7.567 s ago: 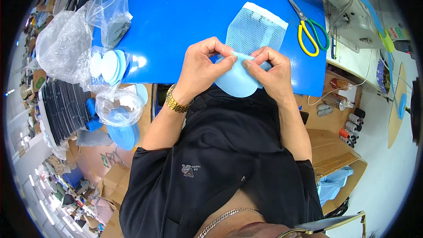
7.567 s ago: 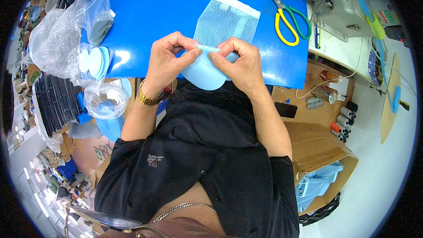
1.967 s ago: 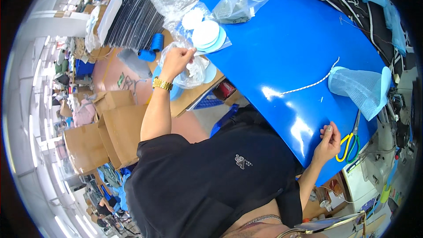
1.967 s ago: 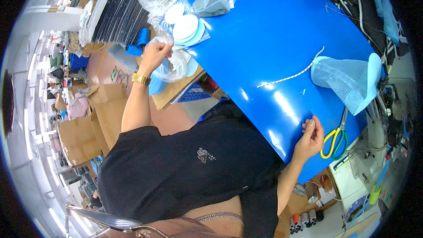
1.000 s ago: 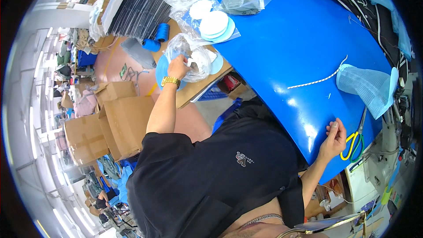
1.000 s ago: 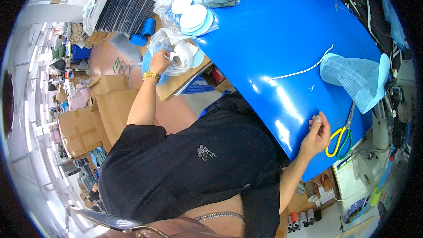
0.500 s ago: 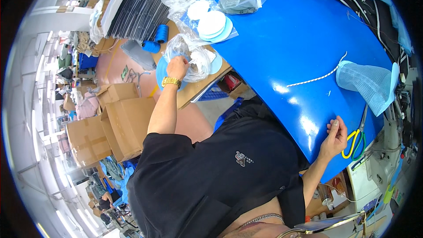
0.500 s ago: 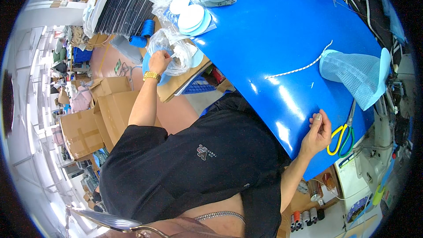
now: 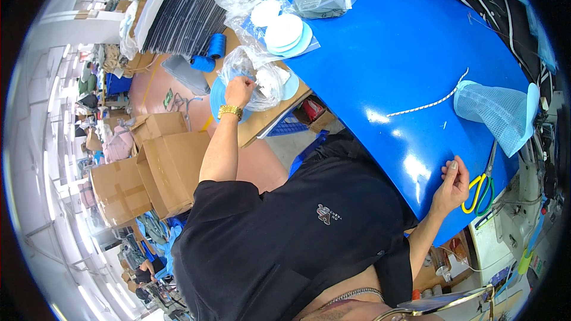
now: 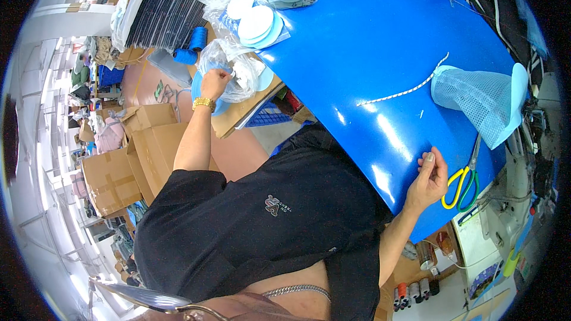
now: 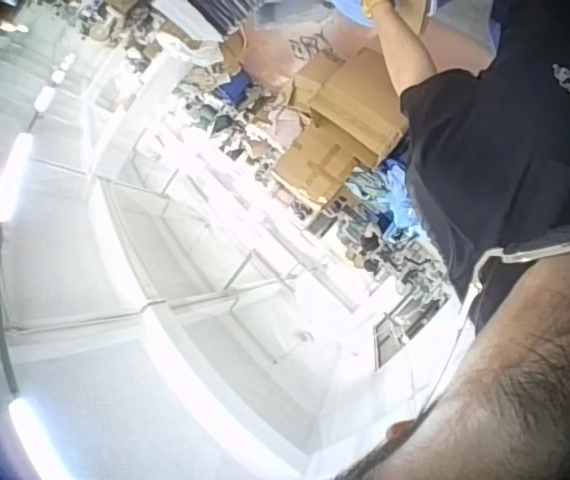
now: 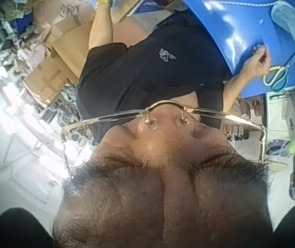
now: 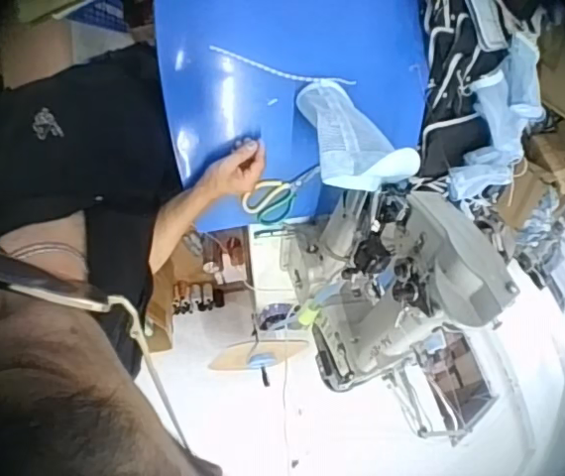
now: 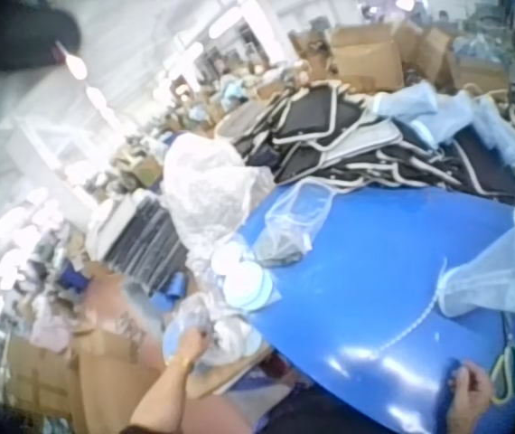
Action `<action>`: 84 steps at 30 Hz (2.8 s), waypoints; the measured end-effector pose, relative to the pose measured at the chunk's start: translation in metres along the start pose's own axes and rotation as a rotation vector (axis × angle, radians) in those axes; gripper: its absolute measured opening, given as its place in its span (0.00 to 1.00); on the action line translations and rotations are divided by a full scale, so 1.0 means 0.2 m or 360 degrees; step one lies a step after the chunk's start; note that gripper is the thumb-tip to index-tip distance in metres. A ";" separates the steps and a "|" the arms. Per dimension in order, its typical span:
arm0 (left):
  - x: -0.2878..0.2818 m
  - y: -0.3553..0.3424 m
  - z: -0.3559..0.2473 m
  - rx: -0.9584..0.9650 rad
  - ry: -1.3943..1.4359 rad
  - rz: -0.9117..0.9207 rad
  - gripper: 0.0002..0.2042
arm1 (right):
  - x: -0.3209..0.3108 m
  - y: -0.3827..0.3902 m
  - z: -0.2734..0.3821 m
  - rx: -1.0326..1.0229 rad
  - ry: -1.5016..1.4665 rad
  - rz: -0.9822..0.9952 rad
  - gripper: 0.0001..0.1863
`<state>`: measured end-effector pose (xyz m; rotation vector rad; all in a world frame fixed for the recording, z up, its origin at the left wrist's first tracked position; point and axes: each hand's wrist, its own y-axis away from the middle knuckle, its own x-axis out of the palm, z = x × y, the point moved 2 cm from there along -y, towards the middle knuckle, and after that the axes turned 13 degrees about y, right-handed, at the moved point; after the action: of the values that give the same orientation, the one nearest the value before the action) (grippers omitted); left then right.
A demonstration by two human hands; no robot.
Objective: Assembling and sewing light blue mesh pouches or bags using an industrial sewing machine.
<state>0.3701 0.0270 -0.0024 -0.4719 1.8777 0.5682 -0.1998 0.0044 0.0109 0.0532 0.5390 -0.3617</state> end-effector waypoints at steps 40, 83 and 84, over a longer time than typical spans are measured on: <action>0.22 0.81 -1.97 0.2106 0.1756 0.1400 0.09 | -0.13 -0.04 0.33 0.0518 -0.1678 0.0856 0.10; -0.07 0.74 -2.36 0.1478 0.1030 0.1701 0.07 | -0.38 -0.21 0.30 0.0129 -0.1101 0.0076 0.12; -0.09 0.74 -2.39 0.1555 0.0986 0.1657 0.07 | -0.39 -0.22 0.30 0.0155 -0.1062 0.0055 0.12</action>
<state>-0.0631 -0.1324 0.1912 1.1501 2.6303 0.0512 -0.2473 -0.0208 0.1040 0.0328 -0.1393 -0.3474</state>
